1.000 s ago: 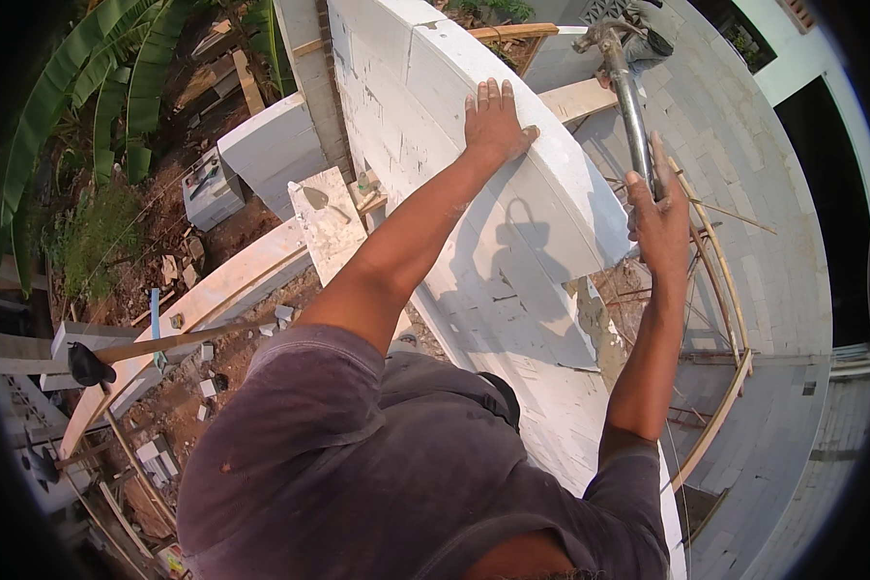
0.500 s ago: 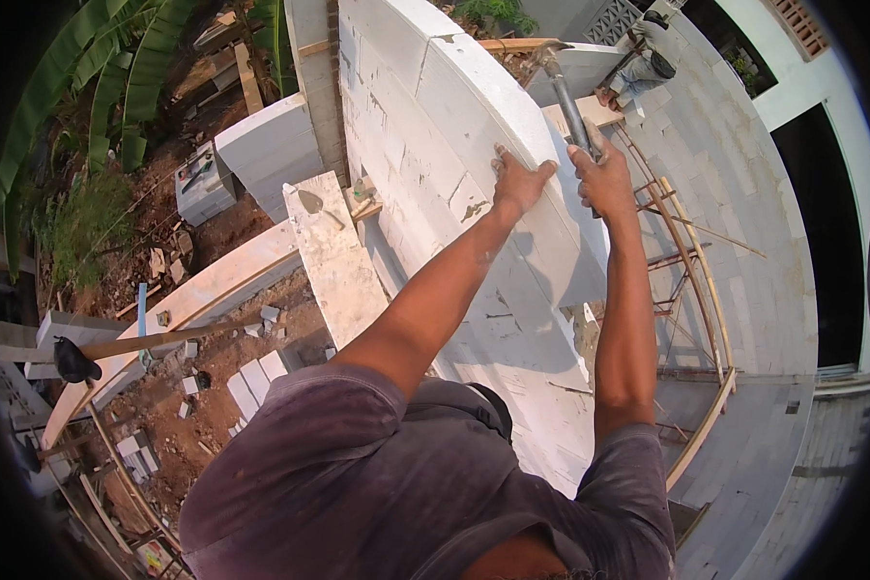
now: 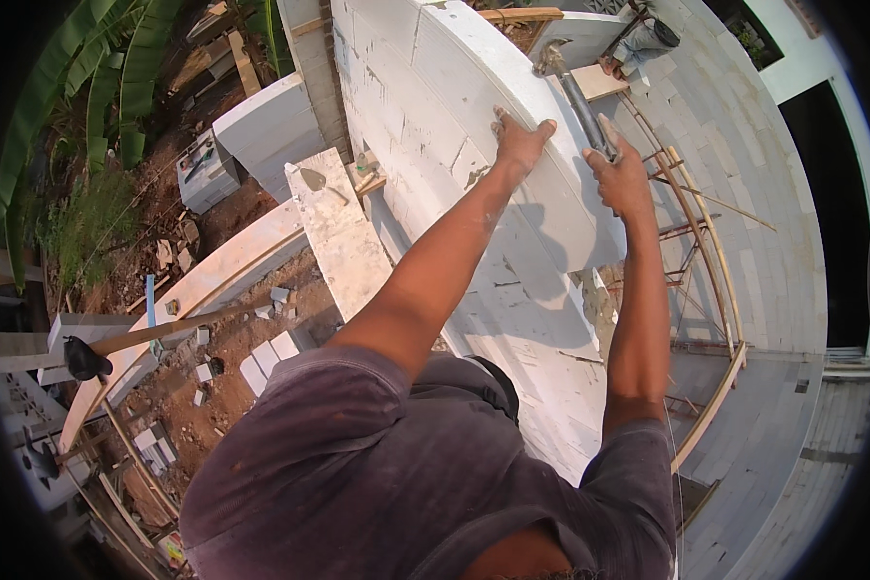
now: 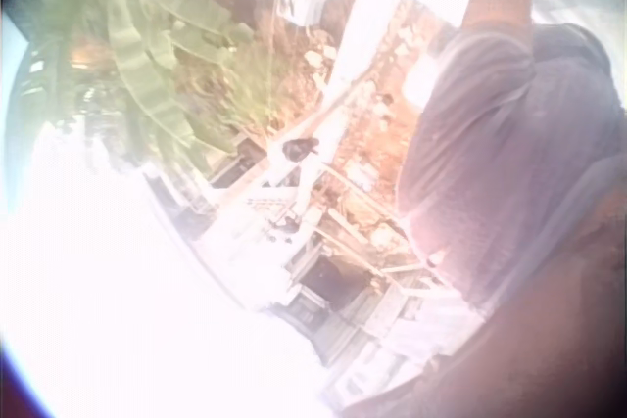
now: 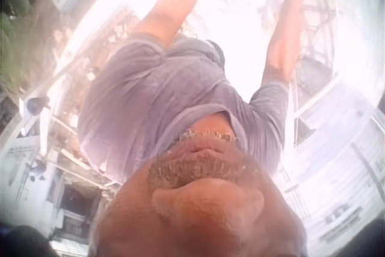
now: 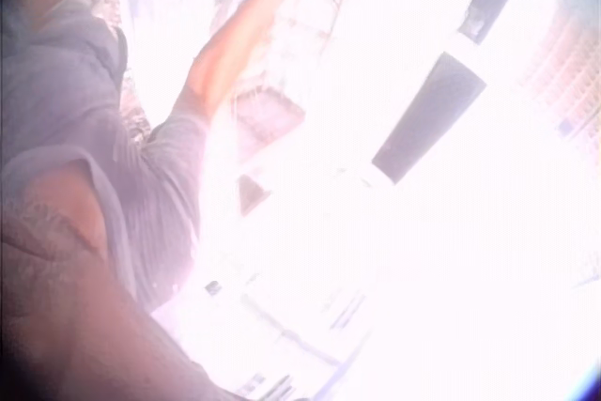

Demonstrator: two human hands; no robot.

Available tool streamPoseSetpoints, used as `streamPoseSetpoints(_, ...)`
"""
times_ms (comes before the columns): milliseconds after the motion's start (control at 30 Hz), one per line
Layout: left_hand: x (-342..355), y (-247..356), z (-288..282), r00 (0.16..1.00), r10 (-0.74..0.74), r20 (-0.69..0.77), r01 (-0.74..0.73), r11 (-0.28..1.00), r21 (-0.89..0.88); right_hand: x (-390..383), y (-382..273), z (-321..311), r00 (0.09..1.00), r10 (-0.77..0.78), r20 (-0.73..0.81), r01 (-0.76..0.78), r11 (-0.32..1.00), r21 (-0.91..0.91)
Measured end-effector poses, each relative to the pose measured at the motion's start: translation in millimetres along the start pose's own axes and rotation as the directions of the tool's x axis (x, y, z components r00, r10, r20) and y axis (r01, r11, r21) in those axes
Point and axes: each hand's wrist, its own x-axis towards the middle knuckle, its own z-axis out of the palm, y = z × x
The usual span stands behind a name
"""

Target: The person applies cement to white rectangular tiles using a trowel and places them onto a curved wall structure. The person uses a hammer to tap the tiles into position and continues the process with additional tiles.

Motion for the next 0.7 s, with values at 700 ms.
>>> streamPoseSetpoints(700, 35, 31, -28, 0.96, -0.153, -0.235, 0.154, 0.988, -0.015, -160, -26, -103, 0.916, 0.118, -0.383, -0.032, 0.974, 0.223)
